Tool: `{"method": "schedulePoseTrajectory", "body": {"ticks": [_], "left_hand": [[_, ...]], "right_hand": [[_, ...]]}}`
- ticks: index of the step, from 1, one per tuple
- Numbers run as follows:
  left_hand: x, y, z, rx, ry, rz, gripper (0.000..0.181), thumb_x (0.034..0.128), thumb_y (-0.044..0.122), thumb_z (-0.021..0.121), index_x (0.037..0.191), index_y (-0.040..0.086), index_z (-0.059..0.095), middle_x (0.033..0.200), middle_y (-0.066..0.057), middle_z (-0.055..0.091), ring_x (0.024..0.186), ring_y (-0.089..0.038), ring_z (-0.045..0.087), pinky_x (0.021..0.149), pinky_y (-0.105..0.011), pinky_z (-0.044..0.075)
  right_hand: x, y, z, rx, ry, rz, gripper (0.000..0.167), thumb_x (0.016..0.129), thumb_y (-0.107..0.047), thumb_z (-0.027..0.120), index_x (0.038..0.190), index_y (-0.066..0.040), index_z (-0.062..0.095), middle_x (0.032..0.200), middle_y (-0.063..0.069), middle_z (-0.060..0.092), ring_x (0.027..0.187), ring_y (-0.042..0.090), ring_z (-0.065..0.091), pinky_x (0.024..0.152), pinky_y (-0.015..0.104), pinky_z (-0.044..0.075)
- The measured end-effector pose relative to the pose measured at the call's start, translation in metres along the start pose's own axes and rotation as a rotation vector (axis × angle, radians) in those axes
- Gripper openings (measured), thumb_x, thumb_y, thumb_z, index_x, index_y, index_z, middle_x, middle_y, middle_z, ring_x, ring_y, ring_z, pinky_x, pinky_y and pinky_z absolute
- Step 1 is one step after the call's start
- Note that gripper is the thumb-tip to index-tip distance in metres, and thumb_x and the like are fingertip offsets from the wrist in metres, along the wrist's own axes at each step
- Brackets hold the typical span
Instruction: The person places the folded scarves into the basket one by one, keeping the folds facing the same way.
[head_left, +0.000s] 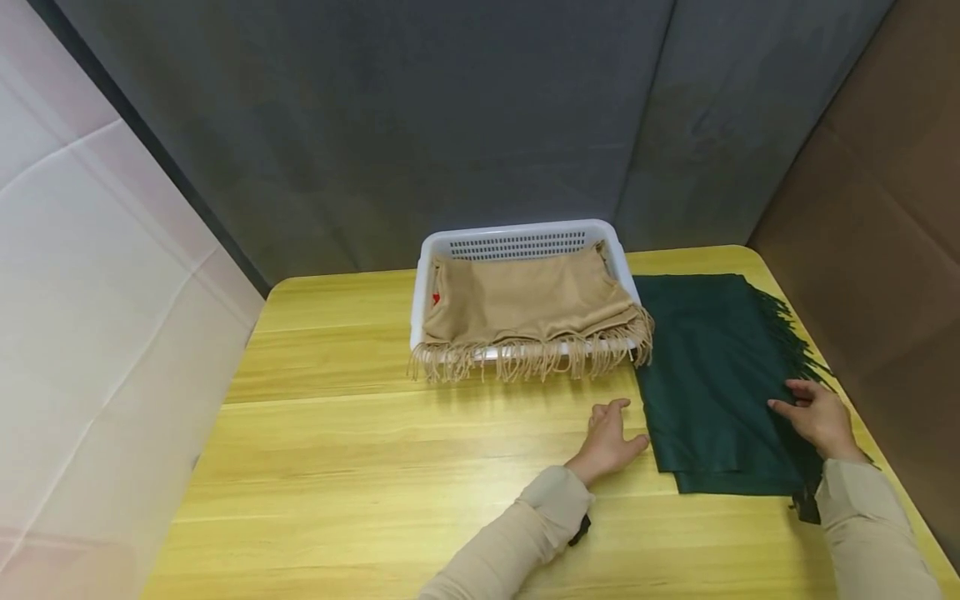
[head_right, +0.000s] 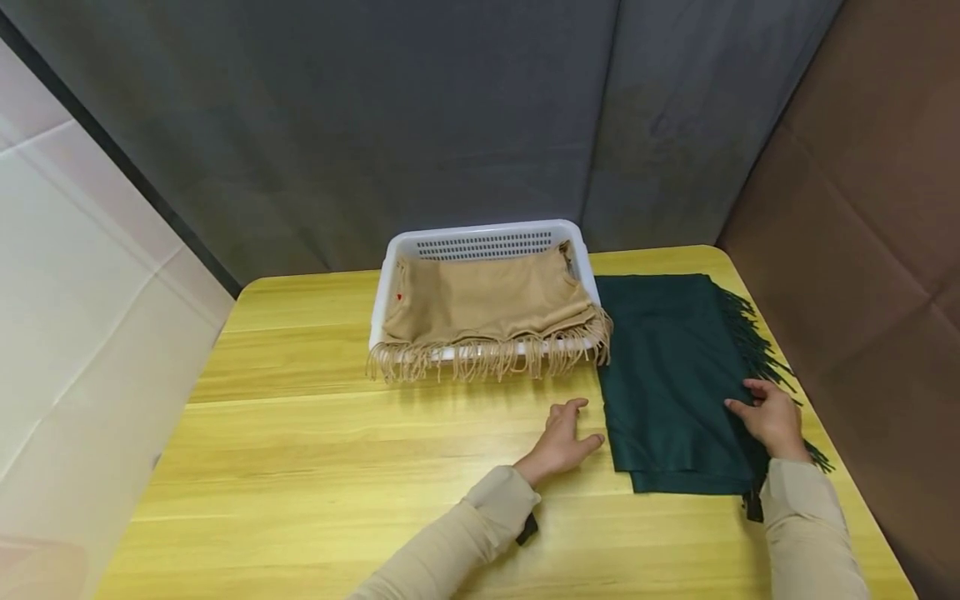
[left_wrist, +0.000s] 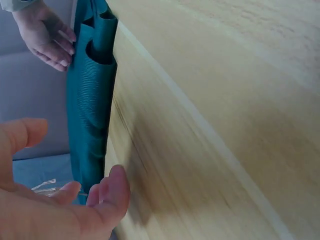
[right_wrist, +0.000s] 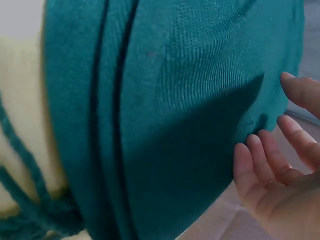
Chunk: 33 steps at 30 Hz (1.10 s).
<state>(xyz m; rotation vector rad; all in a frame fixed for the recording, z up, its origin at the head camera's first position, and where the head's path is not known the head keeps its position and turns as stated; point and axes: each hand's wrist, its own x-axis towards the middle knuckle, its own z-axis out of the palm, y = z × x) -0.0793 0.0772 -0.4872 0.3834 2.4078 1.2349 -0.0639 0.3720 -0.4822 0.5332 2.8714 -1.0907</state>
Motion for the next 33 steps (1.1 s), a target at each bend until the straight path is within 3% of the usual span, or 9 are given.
{"method": "schedulePoseTrajectory", "body": {"ticks": [8,13,21,33], "left_hand": [[0.004,0.001,0.002,0.028,-0.015,-0.055,0.056,0.0824,0.025,0.061,0.129,0.006,0.037,0.115,-0.011,0.044,0.109,-0.020,0.041,0.087,-0.027,0.038],[0.006,0.001,0.004,0.015,-0.036,-0.070,0.056,0.0829,0.025,0.061,0.130,0.005,0.036,0.116,-0.012,0.045,0.108,-0.020,0.044,0.086,-0.027,0.039],[0.012,0.008,0.006,-0.110,-0.100,-0.119,0.058,0.0841,0.025,0.060,0.131,0.003,0.034,0.118,-0.012,0.048,0.106,-0.022,0.048,0.081,-0.028,0.043],[0.015,0.014,0.017,-0.081,-0.163,-0.095,0.059,0.0836,0.025,0.060,0.130,-0.001,0.035,0.105,-0.009,0.055,0.101,-0.018,0.051,0.082,-0.024,0.041]], "right_hand": [[0.008,0.005,-0.002,-0.066,0.042,0.005,0.050,0.083,-0.017,0.058,0.116,0.016,0.040,0.114,0.038,0.040,0.099,0.049,0.042,0.077,0.054,0.038],[0.008,0.008,-0.006,-0.094,0.015,0.042,0.049,0.081,-0.014,0.058,0.115,0.016,0.039,0.117,0.039,0.037,0.103,0.051,0.037,0.084,0.056,0.032],[0.008,0.014,-0.006,-0.141,-0.020,0.158,0.068,0.081,-0.020,0.059,0.127,0.016,0.026,0.126,0.040,0.026,0.113,0.054,0.026,0.091,0.058,0.025],[0.010,0.017,-0.007,-0.152,-0.071,0.187,0.078,0.083,-0.032,0.059,0.130,0.016,0.020,0.127,0.041,0.023,0.113,0.054,0.025,0.091,0.058,0.025]]}}
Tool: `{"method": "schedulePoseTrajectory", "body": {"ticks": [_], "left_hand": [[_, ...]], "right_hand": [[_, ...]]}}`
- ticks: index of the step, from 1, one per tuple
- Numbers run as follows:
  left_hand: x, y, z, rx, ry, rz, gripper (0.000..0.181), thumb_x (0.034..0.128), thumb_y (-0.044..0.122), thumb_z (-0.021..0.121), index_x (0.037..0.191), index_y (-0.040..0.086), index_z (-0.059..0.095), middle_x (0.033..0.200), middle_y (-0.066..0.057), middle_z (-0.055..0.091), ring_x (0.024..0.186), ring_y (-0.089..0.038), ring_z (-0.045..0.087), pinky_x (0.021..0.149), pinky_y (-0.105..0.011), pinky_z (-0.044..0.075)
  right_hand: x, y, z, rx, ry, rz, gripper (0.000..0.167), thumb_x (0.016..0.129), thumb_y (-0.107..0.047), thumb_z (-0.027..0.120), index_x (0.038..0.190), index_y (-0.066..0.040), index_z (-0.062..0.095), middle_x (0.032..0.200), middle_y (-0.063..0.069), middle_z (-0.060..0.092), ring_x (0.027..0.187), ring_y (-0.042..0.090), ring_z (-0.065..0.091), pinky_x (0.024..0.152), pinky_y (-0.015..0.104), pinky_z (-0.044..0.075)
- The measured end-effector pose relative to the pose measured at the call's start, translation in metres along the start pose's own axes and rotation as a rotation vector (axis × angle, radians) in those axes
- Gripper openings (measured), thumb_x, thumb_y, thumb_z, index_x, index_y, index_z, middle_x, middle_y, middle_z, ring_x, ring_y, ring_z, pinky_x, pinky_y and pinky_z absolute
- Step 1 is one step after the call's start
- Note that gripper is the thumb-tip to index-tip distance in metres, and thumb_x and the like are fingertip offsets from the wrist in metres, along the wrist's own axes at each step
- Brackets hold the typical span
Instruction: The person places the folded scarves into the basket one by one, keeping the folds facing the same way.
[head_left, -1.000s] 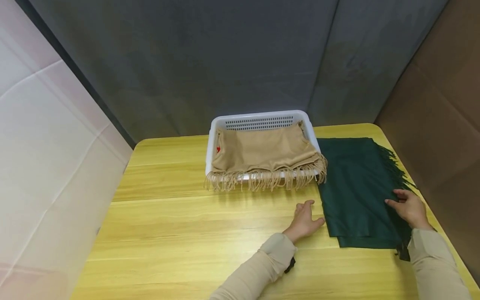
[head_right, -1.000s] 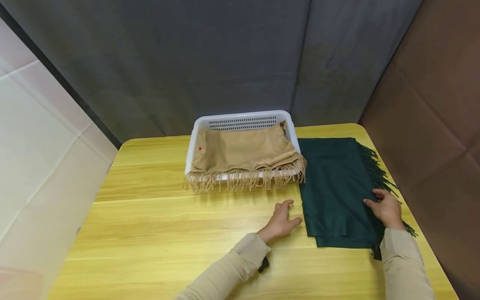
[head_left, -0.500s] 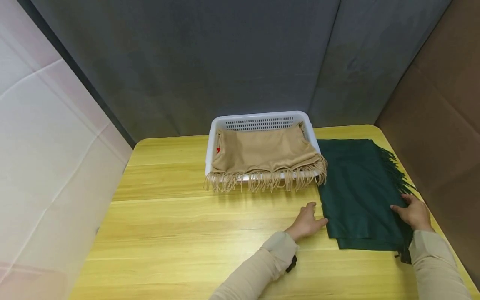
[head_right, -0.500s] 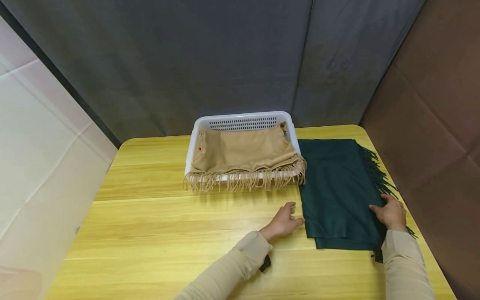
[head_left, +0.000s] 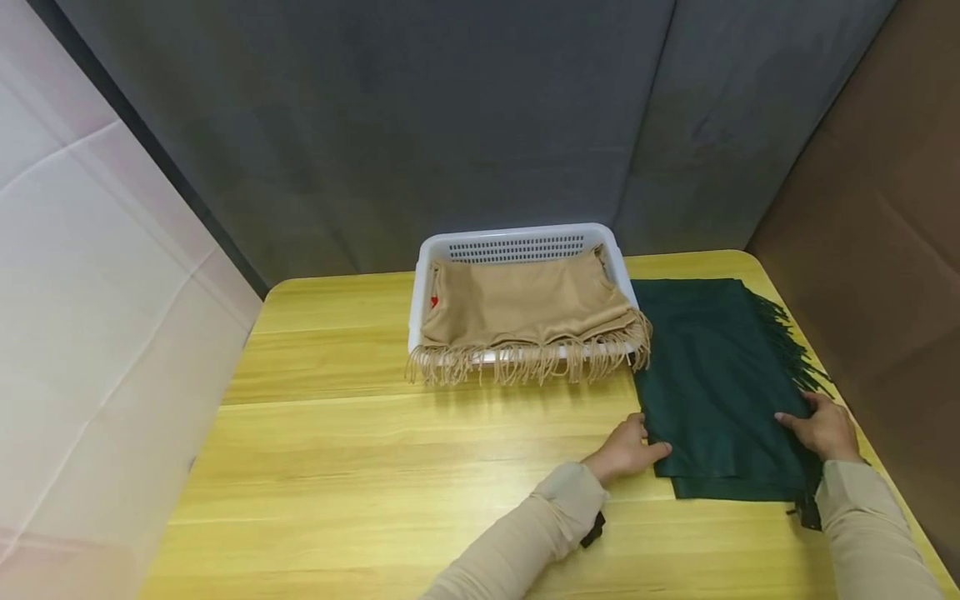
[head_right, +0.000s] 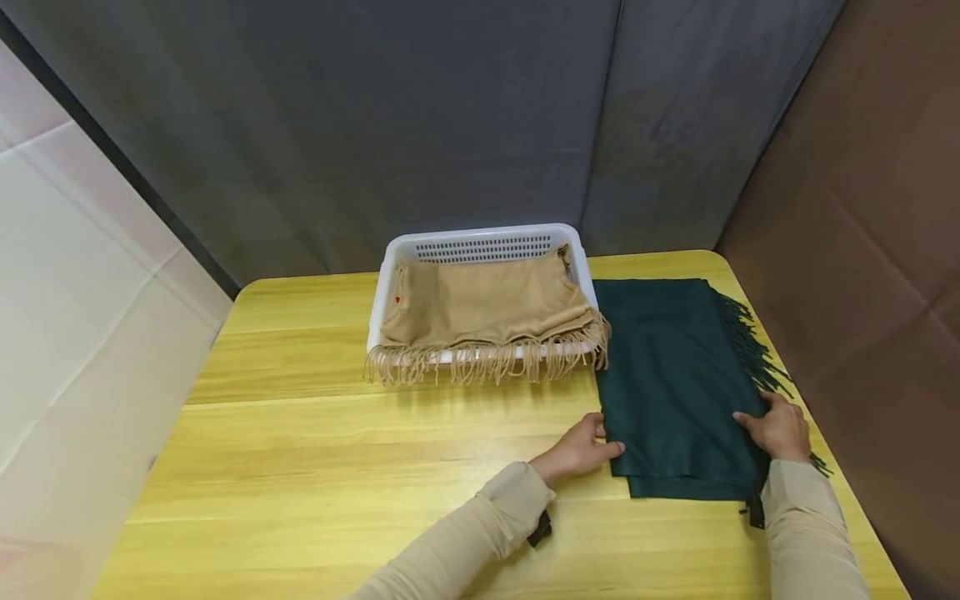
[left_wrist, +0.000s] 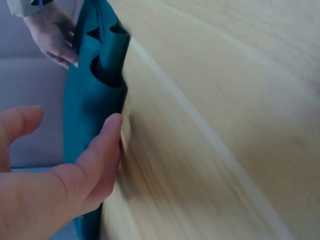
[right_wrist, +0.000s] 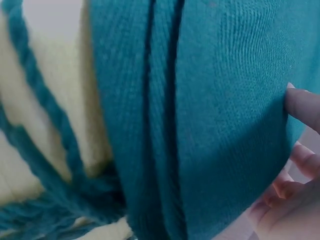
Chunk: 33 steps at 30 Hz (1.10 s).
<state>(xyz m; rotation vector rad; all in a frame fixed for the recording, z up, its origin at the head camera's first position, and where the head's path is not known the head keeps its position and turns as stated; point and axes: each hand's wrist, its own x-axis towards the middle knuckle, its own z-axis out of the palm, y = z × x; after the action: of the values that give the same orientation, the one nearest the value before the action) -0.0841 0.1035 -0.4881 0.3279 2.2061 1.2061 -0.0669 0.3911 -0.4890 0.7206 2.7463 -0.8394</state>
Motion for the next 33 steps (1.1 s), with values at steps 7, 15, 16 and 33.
{"method": "schedulePoseTrajectory", "body": {"ticks": [7,15,16,33], "left_hand": [[0.002,0.001,0.007,0.055,0.001,0.010,0.057,0.0839,0.026,0.060,0.129,-0.003,0.038,0.103,-0.009,0.057,0.100,-0.017,0.053,0.082,-0.022,0.042],[0.004,0.003,0.011,0.107,0.005,0.017,0.053,0.0844,0.026,0.059,0.126,-0.003,0.043,0.103,-0.008,0.061,0.099,-0.014,0.055,0.079,-0.021,0.043],[0.004,0.003,0.011,0.111,0.005,0.021,0.053,0.0843,0.025,0.059,0.126,-0.003,0.043,0.102,-0.008,0.061,0.099,-0.014,0.055,0.078,-0.021,0.044],[0.007,-0.004,0.016,-0.116,0.045,0.005,0.041,0.0815,0.018,0.064,0.050,0.012,0.038,0.045,-0.003,0.048,0.043,-0.016,0.054,0.040,-0.017,0.034]], "right_hand": [[-0.001,0.007,0.002,0.019,-0.002,0.001,0.080,0.082,-0.036,0.058,0.128,0.018,0.021,0.122,0.043,0.026,0.111,0.054,0.026,0.090,0.058,0.026],[-0.001,0.011,0.003,0.071,-0.008,0.024,0.080,0.083,-0.039,0.056,0.129,0.018,0.021,0.126,0.041,0.024,0.114,0.053,0.025,0.091,0.057,0.026],[-0.001,0.011,0.004,0.084,-0.009,0.032,0.080,0.083,-0.039,0.055,0.129,0.018,0.021,0.126,0.041,0.024,0.114,0.053,0.025,0.091,0.057,0.026],[-0.005,0.011,0.007,0.205,-0.004,0.103,0.073,0.086,-0.032,0.051,0.129,0.018,0.022,0.129,0.038,0.024,0.117,0.050,0.025,0.094,0.053,0.027]]}}
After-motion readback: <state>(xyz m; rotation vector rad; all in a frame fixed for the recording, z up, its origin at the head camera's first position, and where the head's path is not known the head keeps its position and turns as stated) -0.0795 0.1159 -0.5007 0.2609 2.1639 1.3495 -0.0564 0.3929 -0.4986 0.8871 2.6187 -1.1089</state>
